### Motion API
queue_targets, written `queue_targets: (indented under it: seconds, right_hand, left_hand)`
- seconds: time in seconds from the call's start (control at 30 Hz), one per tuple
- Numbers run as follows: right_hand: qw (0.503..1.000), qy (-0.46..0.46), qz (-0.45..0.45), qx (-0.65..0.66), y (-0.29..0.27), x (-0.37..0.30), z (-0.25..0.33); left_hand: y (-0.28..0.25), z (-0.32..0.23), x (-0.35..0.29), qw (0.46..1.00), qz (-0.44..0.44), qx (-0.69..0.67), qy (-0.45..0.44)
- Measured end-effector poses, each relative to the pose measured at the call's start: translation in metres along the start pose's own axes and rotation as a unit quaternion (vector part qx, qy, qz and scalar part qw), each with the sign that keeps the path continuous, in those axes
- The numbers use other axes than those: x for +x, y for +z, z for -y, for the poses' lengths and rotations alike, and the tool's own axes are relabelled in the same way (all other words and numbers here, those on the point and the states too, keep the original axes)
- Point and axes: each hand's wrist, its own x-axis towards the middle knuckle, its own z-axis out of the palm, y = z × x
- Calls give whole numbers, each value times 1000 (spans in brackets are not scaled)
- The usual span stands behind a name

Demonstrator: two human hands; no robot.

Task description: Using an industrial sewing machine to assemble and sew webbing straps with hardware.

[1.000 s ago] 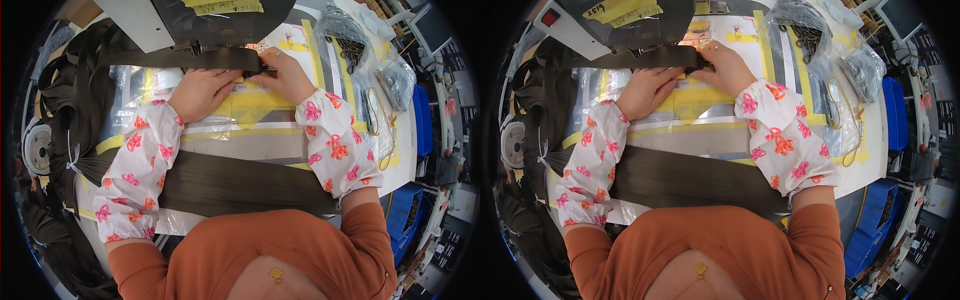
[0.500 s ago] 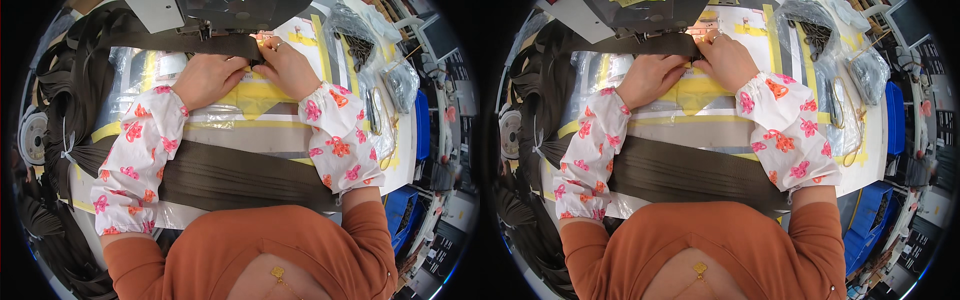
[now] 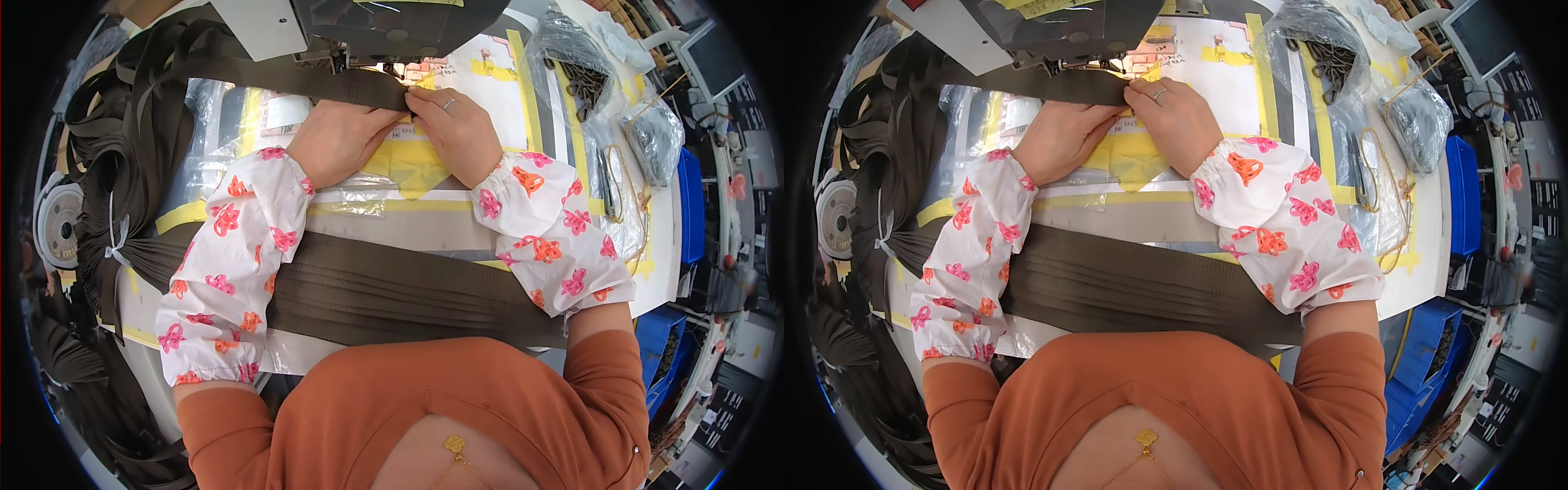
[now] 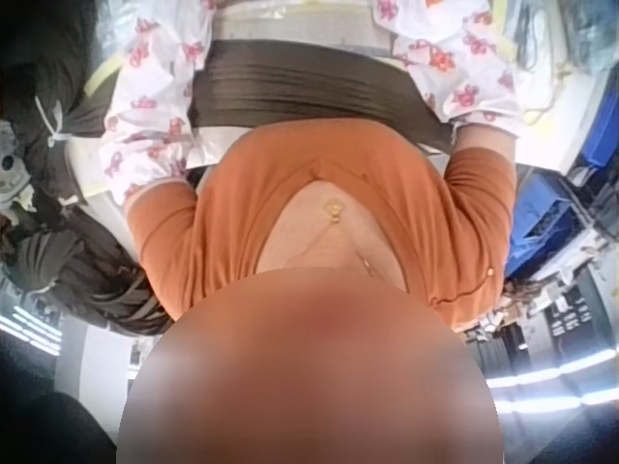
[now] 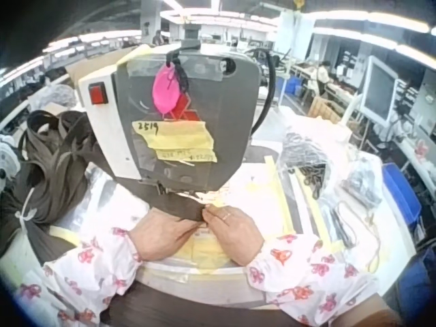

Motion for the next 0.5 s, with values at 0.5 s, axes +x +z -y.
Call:
queue_targets:
  seconds: [0.5]
  right_hand:
    - [994,20,65,-85,-6,1,7]
  left_hand:
    - [-16,0,10,984,5,138,110]
